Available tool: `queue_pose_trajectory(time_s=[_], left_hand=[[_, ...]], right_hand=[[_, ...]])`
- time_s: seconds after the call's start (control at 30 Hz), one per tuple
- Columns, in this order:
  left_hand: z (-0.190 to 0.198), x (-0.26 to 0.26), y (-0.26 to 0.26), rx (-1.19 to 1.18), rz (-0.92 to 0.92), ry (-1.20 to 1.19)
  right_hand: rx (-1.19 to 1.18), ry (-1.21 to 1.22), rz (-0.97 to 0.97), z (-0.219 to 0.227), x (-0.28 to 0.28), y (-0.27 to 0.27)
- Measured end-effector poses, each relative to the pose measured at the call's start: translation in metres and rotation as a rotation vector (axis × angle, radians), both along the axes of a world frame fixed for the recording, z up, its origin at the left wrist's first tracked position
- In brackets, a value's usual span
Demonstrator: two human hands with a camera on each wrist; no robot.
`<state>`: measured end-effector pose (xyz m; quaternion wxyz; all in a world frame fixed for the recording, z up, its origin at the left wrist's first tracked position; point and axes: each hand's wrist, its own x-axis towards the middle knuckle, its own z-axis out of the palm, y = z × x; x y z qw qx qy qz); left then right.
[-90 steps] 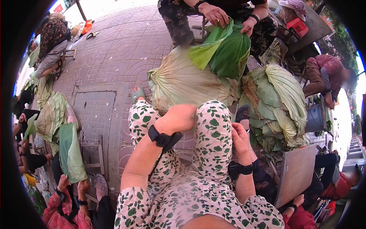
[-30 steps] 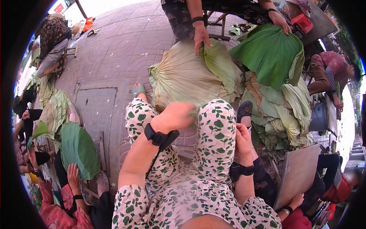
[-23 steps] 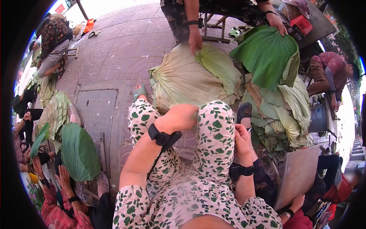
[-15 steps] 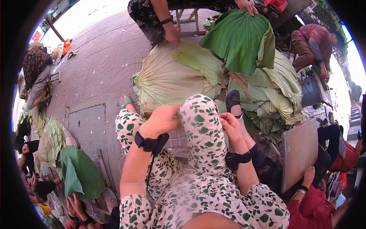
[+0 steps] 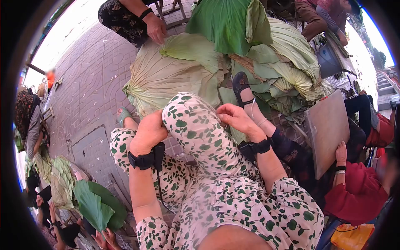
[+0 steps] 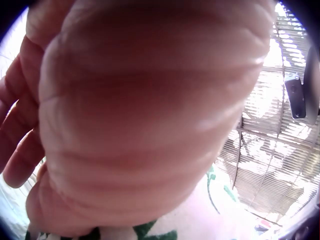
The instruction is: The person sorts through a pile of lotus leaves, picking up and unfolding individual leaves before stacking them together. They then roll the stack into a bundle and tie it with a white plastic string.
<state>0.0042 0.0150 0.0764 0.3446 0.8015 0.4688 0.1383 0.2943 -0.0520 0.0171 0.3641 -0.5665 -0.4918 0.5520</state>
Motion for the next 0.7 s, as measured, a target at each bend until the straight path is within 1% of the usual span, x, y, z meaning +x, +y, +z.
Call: queue_pose_trajectory(time_s=[0.03,0.07,0.1,0.17,0.2,0.27,0.3,0.37,0.4,0.43,0.47,0.5,0.57,0.63,0.7], left_hand=[[0.002,0.001,-0.001,-0.011,-0.008,0.007],[0.007,0.001,-0.003,0.002,-0.003,0.055],[0.011,0.001,-0.003,0.017,0.005,0.102],[0.012,0.002,-0.002,-0.002,0.007,0.12],[0.011,0.001,-0.002,0.005,0.011,0.133],[0.01,0.001,-0.002,0.008,0.018,0.146],[0.011,0.001,-0.002,0.019,0.019,0.129],[0.013,0.002,-0.002,0.027,0.024,0.117],[0.016,0.004,-0.002,0.024,0.014,0.096],[0.017,0.005,-0.002,0.024,0.005,0.076],[0.017,0.004,-0.001,0.028,0.013,0.084],[0.016,0.004,-0.001,0.024,0.015,0.086],[0.013,0.004,-0.002,0.019,0.017,0.09],[0.011,0.003,-0.001,0.019,0.017,0.073],[0.013,0.005,-0.001,0.017,0.01,0.062]], right_hand=[[0.061,-0.159,0.074,-0.002,0.01,0.002],[0.08,-0.235,0.062,-0.002,0.019,0.003],[0.167,-0.335,0.029,-0.011,0.029,0.005],[0.073,-0.404,-0.072,-0.031,0.047,0.007],[0.07,-0.404,-0.07,-0.047,0.054,0.005],[0.018,-0.468,-0.132,-0.094,0.07,0.0],[0.015,-0.468,-0.129,-0.112,0.073,-0.004],[-0.094,-0.662,-0.086,-0.149,0.072,-0.019],[-0.096,-0.659,-0.081,-0.168,0.069,-0.029],[-0.119,-0.815,-0.088,-0.187,0.063,-0.041],[-0.138,-0.967,-0.094,-0.189,0.054,-0.041],[-0.135,-0.963,-0.092,-0.19,0.05,-0.04],[-0.354,-0.928,-0.173,-0.169,0.036,-0.034],[-0.365,-0.925,-0.187,-0.165,0.03,-0.027],[-0.423,-0.987,-0.245,-0.158,0.025,-0.02]])
